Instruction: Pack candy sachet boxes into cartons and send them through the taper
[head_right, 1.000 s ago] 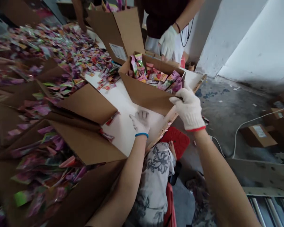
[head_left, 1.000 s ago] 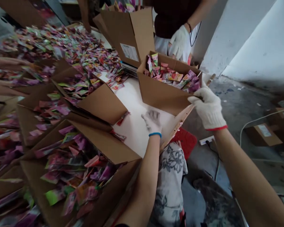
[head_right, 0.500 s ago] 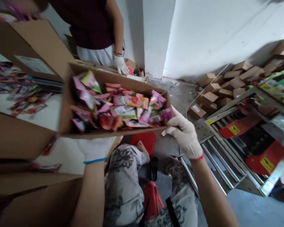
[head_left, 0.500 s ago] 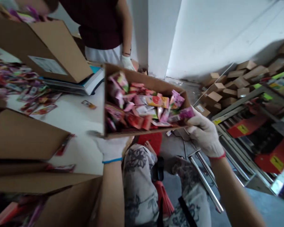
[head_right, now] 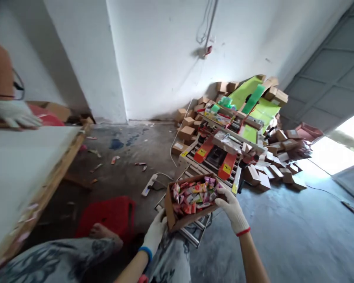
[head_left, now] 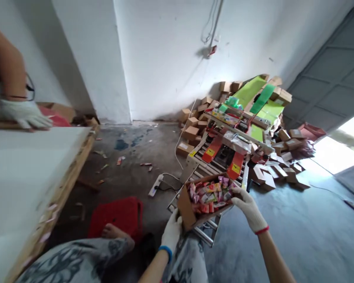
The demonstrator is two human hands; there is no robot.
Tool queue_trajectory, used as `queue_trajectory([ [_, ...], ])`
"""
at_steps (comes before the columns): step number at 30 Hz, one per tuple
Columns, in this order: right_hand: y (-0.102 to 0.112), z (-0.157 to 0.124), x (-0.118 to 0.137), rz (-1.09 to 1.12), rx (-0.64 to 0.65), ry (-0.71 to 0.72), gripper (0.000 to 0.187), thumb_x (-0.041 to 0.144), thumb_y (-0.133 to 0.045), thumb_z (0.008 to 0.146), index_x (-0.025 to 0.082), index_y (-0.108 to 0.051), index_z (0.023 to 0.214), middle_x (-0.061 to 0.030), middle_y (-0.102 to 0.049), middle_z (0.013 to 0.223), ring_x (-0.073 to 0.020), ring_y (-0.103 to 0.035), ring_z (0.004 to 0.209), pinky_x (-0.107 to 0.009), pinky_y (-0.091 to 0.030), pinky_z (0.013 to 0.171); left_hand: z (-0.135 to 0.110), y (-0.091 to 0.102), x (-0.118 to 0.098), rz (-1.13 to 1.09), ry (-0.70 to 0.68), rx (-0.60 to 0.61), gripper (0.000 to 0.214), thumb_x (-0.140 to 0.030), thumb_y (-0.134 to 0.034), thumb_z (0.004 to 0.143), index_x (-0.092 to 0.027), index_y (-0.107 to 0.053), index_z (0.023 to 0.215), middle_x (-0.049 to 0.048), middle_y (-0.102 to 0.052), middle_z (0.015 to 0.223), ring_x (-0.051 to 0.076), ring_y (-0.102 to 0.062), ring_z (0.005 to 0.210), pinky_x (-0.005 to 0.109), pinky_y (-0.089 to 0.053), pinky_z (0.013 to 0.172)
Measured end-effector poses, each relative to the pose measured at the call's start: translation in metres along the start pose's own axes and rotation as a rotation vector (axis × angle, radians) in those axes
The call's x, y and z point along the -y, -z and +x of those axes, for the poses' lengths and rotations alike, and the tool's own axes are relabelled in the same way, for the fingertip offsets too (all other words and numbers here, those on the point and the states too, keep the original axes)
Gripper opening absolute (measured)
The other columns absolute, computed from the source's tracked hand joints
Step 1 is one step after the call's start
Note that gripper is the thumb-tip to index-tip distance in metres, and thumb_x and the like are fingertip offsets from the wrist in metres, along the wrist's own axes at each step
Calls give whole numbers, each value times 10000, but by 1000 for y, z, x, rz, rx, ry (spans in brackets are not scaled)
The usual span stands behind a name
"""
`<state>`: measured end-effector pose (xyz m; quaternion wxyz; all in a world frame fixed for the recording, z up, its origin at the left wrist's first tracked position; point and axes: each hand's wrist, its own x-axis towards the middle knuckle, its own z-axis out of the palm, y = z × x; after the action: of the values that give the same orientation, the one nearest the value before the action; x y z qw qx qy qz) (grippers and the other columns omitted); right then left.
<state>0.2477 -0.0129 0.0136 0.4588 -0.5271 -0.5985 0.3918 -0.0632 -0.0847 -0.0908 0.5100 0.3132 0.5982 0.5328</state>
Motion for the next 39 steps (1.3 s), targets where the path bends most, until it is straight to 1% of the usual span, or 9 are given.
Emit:
queue_trajectory([
  [4,19,1,-24,-151,-66,96,732,470,-758,744,256,-535,1408,-108,-545,1467,-310,-473,1385,-528,-365,1171,-10,-32,-45,416,-658,-171,610,-321,-458,1010,-287,-284,1593,60,-358,1631,243,-350,1496,430,-300,1252],
  [7,22,3,-17,-242,-2,111,681,443,-704,802,226,-542,1427,-113,-551,1467,-306,-478,1389,-517,-375,1178,-8,-45,-100,759,-1276,81,643,-246,-470,1006,-319,-244,1603,37,-365,1627,245,-299,1520,484,-239,1275],
  [9,23,2,-5,-285,141,132,584,428,-656,847,209,-598,1385,-106,-599,1416,-298,-527,1344,-490,-414,1154,-2,-56,-123,997,-1381,318,593,-288,-464,1015,-278,-306,1587,52,-421,1595,247,-331,1508,491,-231,1275],
  [16,31,16,30,-456,574,88,662,453,-778,717,217,-667,1326,-55,-735,1158,-269,-685,1023,-357,-551,922,13,-93,-108,1302,-1083,561,490,-378,-500,998,-190,-535,1449,93,-512,1528,274,-426,1451,467,-246,1260],
  [22,5,51,42,-707,697,62,338,414,-680,794,254,-754,1082,-9,-736,1043,-203,-652,931,-277,-484,781,18,-78,-125,789,-799,713,414,-334,-450,1015,-213,-614,1375,55,-655,1377,214,-555,1346,417,-343,1231],
  [27,-30,70,41,-1047,657,-19,298,520,-674,794,228,-735,801,-11,-685,792,-168,-577,699,-282,-345,612,-2,-48,-132,513,-938,189,451,-368,-505,1007,-182,-551,1414,117,-627,1400,238,-577,1319,410,-462,1145],
  [30,-36,66,43,-1113,623,16,297,512,-665,814,223,-735,818,-44,-697,849,-200,-594,755,-317,-363,710,-1,-37,-117,701,-991,-106,1030,-529,-797,774,-160,-273,1580,208,-366,1598,372,-307,1503,543,-286,1241],
  [33,-45,52,52,-1191,581,116,366,524,-597,877,185,-734,897,-114,-712,955,-274,-610,923,-395,-347,900,11,-38,-95,786,-816,-19,1360,-595,-860,656,-165,-1,1618,256,-288,1617,393,-307,1499,536,-327,1216],
  [39,-95,38,66,-1241,595,319,571,486,-286,1028,139,-736,972,-185,-725,1001,-308,-601,1008,-462,-263,973,21,-41,-78,766,-750,15,1301,-536,-812,749,-195,103,1609,224,-289,1623,334,-336,1496,469,-316,1230],
])
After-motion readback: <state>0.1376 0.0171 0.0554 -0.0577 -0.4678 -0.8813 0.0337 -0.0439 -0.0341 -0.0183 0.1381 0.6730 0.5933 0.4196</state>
